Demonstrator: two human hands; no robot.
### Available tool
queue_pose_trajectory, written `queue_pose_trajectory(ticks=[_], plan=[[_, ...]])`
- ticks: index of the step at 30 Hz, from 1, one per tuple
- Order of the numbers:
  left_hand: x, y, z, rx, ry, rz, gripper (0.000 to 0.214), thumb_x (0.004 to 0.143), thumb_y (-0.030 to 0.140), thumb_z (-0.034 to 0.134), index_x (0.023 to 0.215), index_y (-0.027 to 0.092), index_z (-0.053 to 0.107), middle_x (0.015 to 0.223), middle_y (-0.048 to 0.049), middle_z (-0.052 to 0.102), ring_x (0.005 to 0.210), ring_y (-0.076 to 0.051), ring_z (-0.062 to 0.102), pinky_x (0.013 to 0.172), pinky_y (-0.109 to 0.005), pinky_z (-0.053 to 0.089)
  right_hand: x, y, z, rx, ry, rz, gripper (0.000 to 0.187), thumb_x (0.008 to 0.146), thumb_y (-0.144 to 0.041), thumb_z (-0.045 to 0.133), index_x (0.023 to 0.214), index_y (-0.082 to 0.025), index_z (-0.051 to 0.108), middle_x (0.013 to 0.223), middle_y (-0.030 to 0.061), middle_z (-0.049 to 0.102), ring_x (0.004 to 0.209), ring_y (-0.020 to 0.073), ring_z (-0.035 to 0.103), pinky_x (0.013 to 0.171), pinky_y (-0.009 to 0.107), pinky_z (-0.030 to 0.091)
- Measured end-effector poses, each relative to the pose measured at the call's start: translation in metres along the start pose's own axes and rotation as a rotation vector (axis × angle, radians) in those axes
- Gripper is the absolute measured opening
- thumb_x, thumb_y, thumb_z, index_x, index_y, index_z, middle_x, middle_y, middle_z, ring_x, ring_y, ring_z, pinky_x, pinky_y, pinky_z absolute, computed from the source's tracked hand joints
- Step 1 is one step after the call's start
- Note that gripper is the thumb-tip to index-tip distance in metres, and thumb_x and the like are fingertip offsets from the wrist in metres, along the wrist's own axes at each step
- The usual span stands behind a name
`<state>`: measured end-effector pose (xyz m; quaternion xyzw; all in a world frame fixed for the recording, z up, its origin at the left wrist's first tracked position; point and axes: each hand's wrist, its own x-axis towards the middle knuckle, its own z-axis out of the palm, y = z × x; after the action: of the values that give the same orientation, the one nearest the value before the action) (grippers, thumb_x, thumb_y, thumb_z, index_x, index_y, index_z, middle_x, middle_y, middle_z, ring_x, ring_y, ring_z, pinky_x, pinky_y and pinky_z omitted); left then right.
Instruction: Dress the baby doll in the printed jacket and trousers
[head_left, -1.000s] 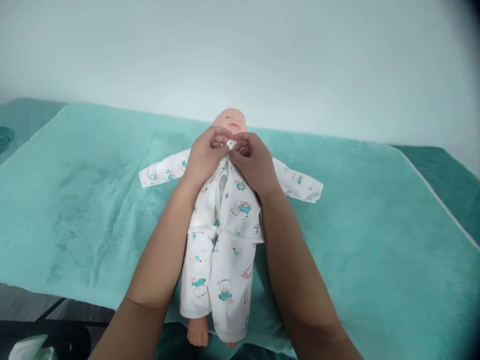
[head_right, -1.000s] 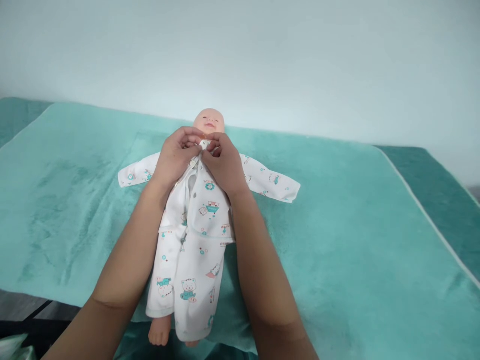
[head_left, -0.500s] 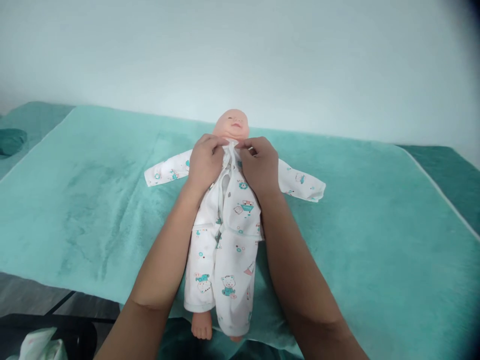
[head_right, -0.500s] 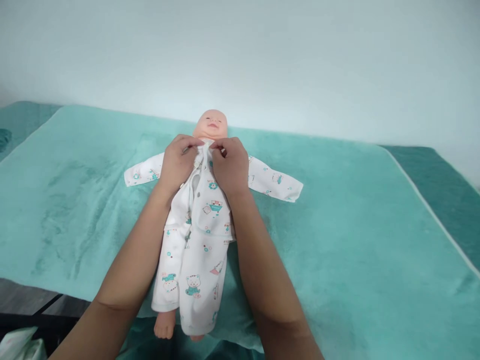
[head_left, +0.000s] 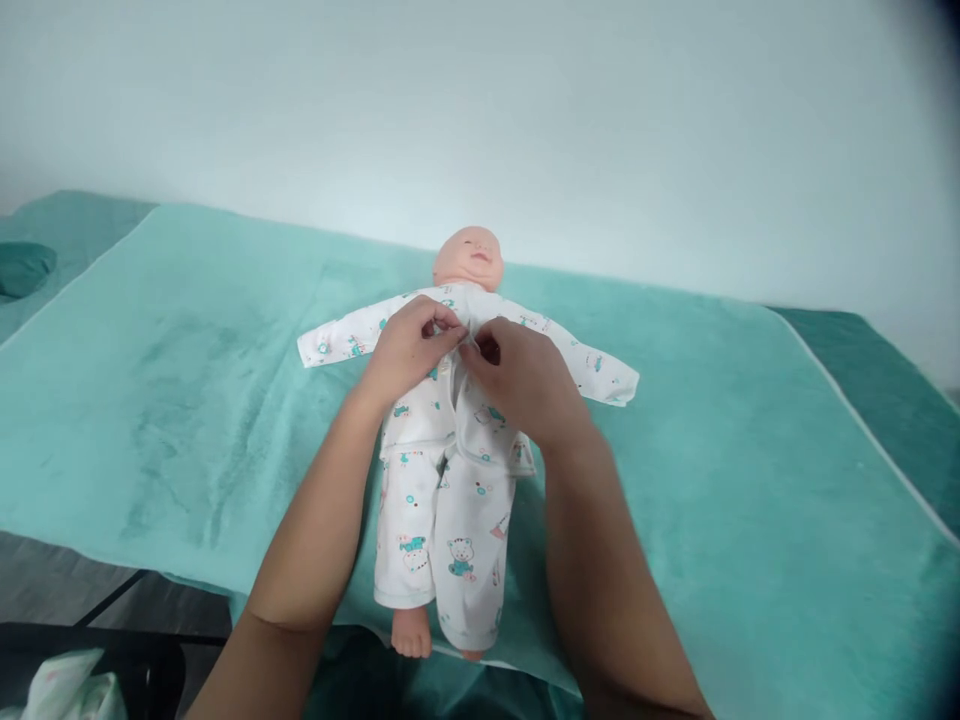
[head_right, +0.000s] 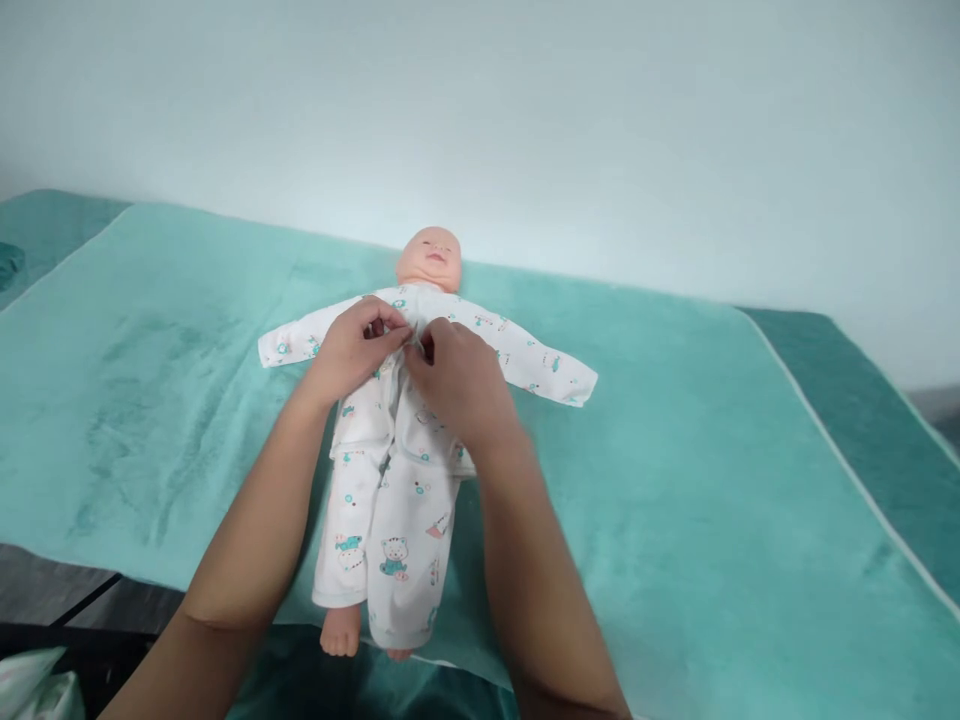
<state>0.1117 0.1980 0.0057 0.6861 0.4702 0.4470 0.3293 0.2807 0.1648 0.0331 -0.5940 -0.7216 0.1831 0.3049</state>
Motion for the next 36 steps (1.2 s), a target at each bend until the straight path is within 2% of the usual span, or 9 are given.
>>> queue_pose_trajectory(ticks=[3,5,8,11,14,17,22,29,36], plan=[[0.0,0.002,-0.005,-0.028,-0.065,-0.061,0.007,0.087,0.028,0.07,0.086,0.022,0.067,0.085,-0.0004,0.064,0.076,-0.015,0.055,0.07,-0.031,0.044,0.002,0.01,-0.001,0.195,-0.032,0.049,0.019,0.088,-0.034,0.064,0.073,-0.022,0.062,0.069,-0.0002,0.063,0.063,0.0155,0.05,0.058,0.031,0.036],[-0.001,0.003,-0.006,-0.047,-0.07,-0.076,0.01,0.087,0.029,0.071,0.083,0.022,0.064,0.081,0.0002,0.063,0.073,-0.015,0.055,0.067,-0.031,0.043,0.002,0.018,0.001,0.352,0.042,0.125,0.016,0.084,-0.034,0.067,0.075,-0.022,0.065,0.067,-0.0018,0.061,0.061,0.0143,0.049,0.057,0.03,0.037],[-0.004,0.008,-0.002,-0.082,-0.026,-0.06,0.013,0.09,0.028,0.067,0.08,0.022,0.061,0.076,0.0012,0.06,0.07,-0.014,0.053,0.066,-0.031,0.043,0.0,0.026,0.009,0.609,0.178,0.218,0.016,0.081,-0.038,0.072,0.08,-0.023,0.067,0.065,-0.0034,0.055,0.056,0.0126,0.045,0.052,0.028,0.034],[-0.007,0.014,0.005,-0.07,0.056,-0.048,0.011,0.092,0.025,0.064,0.081,0.022,0.06,0.08,0.0002,0.063,0.073,-0.015,0.055,0.07,-0.032,0.045,-0.001,0.028,0.016,0.786,0.197,0.257,0.019,0.08,-0.041,0.074,0.084,-0.024,0.069,0.067,-0.003,0.057,0.056,0.0122,0.046,0.051,0.027,0.036],[-0.007,0.015,0.009,0.002,0.115,-0.043,0.004,0.09,0.021,0.066,0.087,0.022,0.065,0.09,-0.0017,0.065,0.078,-0.014,0.056,0.075,-0.032,0.046,0.001,0.03,0.019,0.82,0.153,0.228,0.017,0.079,-0.038,0.076,0.084,-0.022,0.072,0.077,-0.001,0.065,0.065,0.0133,0.054,0.059,0.028,0.044],[-0.004,0.012,0.007,0.029,0.059,-0.031,0.003,0.087,0.019,0.069,0.085,0.022,0.069,0.088,-0.0015,0.063,0.075,-0.014,0.055,0.073,-0.031,0.046,0.002,0.033,0.021,0.816,0.127,0.222,0.017,0.08,-0.037,0.078,0.086,-0.022,0.075,0.08,-0.0007,0.068,0.07,0.0136,0.058,0.064,0.028,0.046],[-0.001,0.009,0.007,-0.215,0.028,-0.111,0.01,0.092,0.031,0.066,0.089,0.022,0.07,0.075,0.0008,0.062,0.067,-0.013,0.054,0.062,-0.028,0.043,0.003,0.036,0.021,0.919,0.098,0.252,0.018,0.077,-0.037,0.081,0.089,-0.023,0.078,0.082,-0.0013,0.07,0.07,0.0131,0.059,0.065,0.028,0.048],[-0.001,0.017,0.017,-0.275,0.05,-0.109,0.007,0.088,0.027,0.07,0.086,0.021,0.073,0.082,-0.0003,0.071,0.078,-0.015,0.062,0.073,-0.029,0.049,0.004,0.034,0.022,1.01,0.127,0.269,0.023,0.073,-0.038,0.084,0.092,-0.024,0.078,0.088,0.0003,0.074,0.074,0.0152,0.065,0.07,0.031,0.055],[-0.001,0.011,0.017,-0.395,0.054,-0.124,0.01,0.083,0.028,0.077,0.09,0.021,0.076,0.085,-0.0006,0.074,0.08,-0.014,0.065,0.072,-0.027,0.049,0.003,0.04,0.024,0.979,0.092,0.176,0.024,0.077,-0.037,0.084,0.096,-0.023,0.078,0.085,-0.0013,0.069,0.073,0.0115,0.06,0.067,0.027,0.05]])
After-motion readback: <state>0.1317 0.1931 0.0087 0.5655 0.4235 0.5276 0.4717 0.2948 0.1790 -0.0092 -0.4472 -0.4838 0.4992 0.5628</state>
